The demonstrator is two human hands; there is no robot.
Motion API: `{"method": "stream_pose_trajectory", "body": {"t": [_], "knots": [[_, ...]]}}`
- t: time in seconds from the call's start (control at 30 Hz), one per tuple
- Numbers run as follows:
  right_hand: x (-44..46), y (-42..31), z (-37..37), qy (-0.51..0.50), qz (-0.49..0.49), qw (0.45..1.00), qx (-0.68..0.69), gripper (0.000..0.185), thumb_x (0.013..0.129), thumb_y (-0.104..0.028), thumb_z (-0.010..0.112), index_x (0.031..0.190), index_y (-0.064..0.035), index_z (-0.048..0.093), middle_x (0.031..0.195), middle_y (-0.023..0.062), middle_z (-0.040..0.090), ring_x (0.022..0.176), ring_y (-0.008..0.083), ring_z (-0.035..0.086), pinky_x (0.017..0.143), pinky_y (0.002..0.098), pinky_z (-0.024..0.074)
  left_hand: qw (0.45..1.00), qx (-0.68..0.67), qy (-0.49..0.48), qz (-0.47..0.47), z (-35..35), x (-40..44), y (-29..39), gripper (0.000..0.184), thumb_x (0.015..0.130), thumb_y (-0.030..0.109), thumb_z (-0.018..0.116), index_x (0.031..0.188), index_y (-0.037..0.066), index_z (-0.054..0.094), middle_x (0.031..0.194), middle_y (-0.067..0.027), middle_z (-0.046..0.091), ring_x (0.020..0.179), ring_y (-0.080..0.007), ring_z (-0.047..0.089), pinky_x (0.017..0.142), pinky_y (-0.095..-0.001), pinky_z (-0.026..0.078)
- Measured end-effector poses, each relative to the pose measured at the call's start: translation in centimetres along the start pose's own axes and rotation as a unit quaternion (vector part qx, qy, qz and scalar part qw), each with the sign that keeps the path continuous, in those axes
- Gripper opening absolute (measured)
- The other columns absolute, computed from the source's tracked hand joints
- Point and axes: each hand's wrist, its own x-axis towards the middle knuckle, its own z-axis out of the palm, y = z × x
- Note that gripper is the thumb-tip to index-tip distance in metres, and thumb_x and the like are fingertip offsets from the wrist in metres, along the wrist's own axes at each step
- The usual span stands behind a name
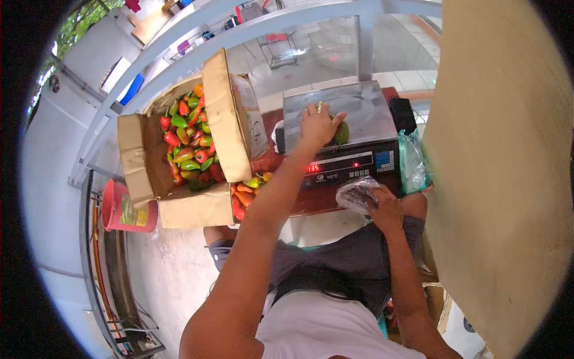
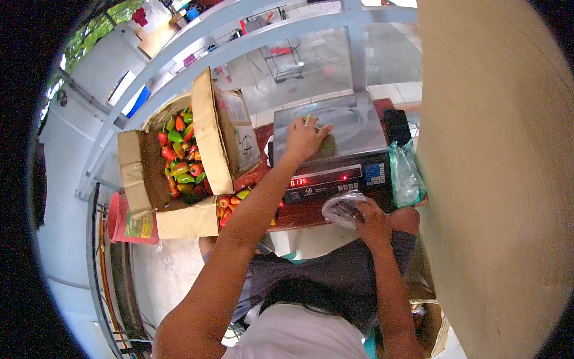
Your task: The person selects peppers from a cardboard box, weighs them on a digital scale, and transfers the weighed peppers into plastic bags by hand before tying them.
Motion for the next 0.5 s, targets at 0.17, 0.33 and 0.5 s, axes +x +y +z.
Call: {"method": "stream_pose_trajectory", "body": {"t": [0.17,0.33,0.5], "knots": [[-0.4,0.2,-0.5,-0.012,-0.018,1.000,0.001,0.043,0.079,-0.008,0.068,0.122,-0.0097,0.068,0.131,0.0163,0.062,0.112,0.0379,0.064,0.097,0.0448,0.0517,0.962,-0.203,0.130,0.127,-7.1,-2.6,1.9,0.043,0.091,0.035,0.072,0.122,0.007,0.065,0.126,-0.0213,0.060,0.120,-0.0364,0.057,0.097,-0.0457,0.049],[-0.6,-0.2,-0.3,-0.013,-0.021,1.000,0.004,0.041,0.081,-0.007,0.065,0.122,-0.0098,0.069,0.127,0.0171,0.064,0.114,0.0376,0.063,0.099,0.0445,0.0506,0.903,-0.317,0.269,0.112,-24.5,-8.1,-2.8,0.012,0.090,0.002,0.066,0.100,0.002,0.072,0.096,-0.0055,0.072,0.087,-0.0112,0.065,0.080,-0.0273,0.053],[-0.4,-1.6,-0.4,0.004,-0.047,0.998,-0.031,0.045,0.078,-0.001,0.067,0.123,-0.0073,0.069,0.122,0.0178,0.065,0.111,0.0374,0.064,0.094,0.0439,0.0514,0.976,-0.106,0.173,0.077,-25.1,-2.5,-27.0,0.041,0.069,-0.003,0.065,0.109,0.005,0.071,0.108,-0.0133,0.071,0.099,-0.0256,0.067,0.089,-0.0352,0.053]]}}
